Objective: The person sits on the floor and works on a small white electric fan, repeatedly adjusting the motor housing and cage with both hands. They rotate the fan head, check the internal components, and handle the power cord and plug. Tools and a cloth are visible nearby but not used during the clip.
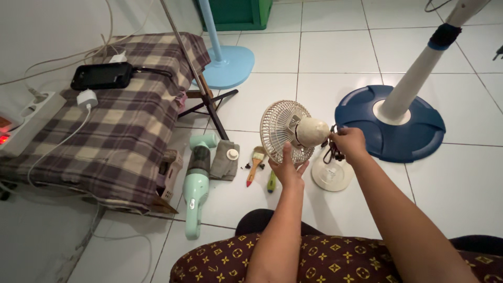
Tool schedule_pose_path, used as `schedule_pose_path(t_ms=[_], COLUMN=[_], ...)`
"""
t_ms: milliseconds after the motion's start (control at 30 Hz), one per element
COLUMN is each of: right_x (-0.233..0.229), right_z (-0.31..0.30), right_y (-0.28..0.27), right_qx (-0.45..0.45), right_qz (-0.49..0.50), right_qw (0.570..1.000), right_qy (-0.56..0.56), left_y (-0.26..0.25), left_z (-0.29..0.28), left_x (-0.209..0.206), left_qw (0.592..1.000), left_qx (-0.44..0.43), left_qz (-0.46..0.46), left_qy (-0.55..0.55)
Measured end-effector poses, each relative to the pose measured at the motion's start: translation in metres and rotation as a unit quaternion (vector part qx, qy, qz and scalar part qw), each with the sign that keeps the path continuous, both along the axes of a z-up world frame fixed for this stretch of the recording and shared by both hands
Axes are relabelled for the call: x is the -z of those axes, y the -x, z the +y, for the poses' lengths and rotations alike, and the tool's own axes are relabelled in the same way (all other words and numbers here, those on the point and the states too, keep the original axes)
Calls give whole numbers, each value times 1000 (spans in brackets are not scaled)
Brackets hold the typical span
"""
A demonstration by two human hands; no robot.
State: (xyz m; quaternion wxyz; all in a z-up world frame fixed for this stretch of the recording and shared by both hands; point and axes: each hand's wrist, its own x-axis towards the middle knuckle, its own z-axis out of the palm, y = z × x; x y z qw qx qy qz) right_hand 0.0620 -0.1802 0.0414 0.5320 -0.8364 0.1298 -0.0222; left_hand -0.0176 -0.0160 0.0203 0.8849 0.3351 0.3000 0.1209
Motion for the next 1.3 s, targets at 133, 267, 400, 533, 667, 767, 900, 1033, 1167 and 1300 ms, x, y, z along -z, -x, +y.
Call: schedule_pose_path(t_ms=[133, 267, 400, 533, 667, 767, 900, 1033, 1167, 1300], right_x=[-6, -11, 1, 18, 25, 21, 10, -6, -9, 5], right_z=[10, 14, 16, 14, 13, 15, 26, 37, 47, 55], right_y=[0, 0, -9, -19, -22, -16, 0, 16, 28, 36], right_qx=[34, 25, 41, 51, 43, 32, 25, -10, -32, -57], right_qz=[22, -24, -43, -46, -70, -104, -172, -238, -302, -330], right_qw=[999, 998, 995, 995, 988, 981, 970, 955, 937, 927], right_qy=[32, 52, 74, 70, 132, 160, 168, 176, 170, 167], left_y=[0, -2, -4, -5, -6, -7, -11, -11, -12, -15], left_z=[1, 2, 1, 3, 3, 4, 6, 9, 16, 21], left_x=[-1, 0, 3, 5, 5, 7, 7, 6, 3, 8], left_qw=[1000, 1000, 1000, 1000, 999, 1000, 999, 999, 998, 995], left_qx=[0, 2, -4, -6, -10, -2, -6, -8, -3, -4], left_qz=[-11, -5, -3, -3, -8, -6, -11, -16, -9, -26], left_qy=[6, 3, 17, 19, 39, 29, 46, 51, 66, 96])
